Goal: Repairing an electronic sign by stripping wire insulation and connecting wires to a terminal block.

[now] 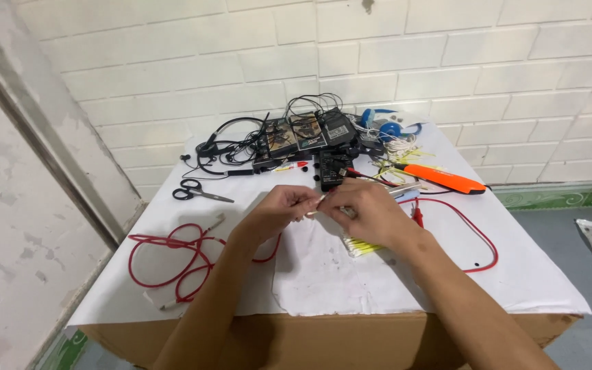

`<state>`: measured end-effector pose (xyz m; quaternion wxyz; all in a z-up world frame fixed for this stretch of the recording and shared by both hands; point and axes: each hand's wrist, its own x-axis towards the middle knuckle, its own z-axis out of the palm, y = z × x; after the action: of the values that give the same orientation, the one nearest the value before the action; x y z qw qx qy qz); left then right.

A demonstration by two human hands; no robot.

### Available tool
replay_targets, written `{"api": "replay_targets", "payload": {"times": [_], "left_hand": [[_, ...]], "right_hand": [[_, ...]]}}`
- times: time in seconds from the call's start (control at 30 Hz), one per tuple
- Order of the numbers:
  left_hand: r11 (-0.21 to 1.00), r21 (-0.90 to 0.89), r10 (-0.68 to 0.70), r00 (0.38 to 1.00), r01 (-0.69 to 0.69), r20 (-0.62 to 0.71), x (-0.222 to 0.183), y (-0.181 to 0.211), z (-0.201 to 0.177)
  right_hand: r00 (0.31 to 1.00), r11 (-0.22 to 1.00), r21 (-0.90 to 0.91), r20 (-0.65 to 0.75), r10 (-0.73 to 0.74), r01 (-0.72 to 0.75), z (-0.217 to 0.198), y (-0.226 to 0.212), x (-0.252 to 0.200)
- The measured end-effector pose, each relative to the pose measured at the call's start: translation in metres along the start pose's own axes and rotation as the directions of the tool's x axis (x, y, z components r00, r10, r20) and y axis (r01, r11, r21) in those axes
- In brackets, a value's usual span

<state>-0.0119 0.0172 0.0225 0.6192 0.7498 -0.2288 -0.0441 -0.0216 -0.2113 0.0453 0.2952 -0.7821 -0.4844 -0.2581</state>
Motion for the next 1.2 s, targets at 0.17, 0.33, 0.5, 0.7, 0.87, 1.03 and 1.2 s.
{"api": "replay_targets", "payload": {"times": [0.17, 0.33, 0.5, 0.7, 0.87, 1.03, 1.2], "left_hand": [[0.99, -0.141, 0.016, 0.995, -0.03, -0.099, 0.009, -0.018, -0.009], [0.981, -0.163, 0.071, 0.975, -0.106, -0.21, 0.006, -0.015, -0.007], [0.984, -0.16, 0.039, 0.963, -0.085, -0.268, 0.002, -0.009, 0.0], [0.991, -0.105, 0.047, 0.945, -0.085, -0.322, 0.001, -0.006, 0.01], [0.978, -0.075, 0.157, 0.918, -0.197, -0.363, 0.015, -0.028, 0.001], [0.97, -0.103, 0.164, 0.908, -0.219, -0.386, 0.019, -0.039, -0.003], [0.98, 0.038, 0.192, 0.874, -0.195, -0.447, 0.024, -0.045, -0.003]], "right_hand": [[0.981, 0.96, 0.207, 0.005, 0.193, -0.19, 0.005, -0.001, -0.005], [0.971, 0.948, 0.215, 0.005, 0.238, -0.233, 0.006, 0.002, -0.003], [0.975, 0.975, -0.04, 0.016, 0.22, -0.219, 0.006, 0.009, -0.004], [0.965, 0.967, -0.138, 0.127, 0.23, -0.213, 0.016, 0.014, -0.009], [0.979, 0.972, -0.148, 0.07, 0.192, -0.18, 0.021, 0.012, -0.009], [0.966, 0.961, -0.106, -0.049, 0.253, -0.257, 0.019, 0.013, -0.005], [0.967, 0.942, -0.228, 0.008, 0.254, -0.246, 0.021, 0.036, -0.009]]}}
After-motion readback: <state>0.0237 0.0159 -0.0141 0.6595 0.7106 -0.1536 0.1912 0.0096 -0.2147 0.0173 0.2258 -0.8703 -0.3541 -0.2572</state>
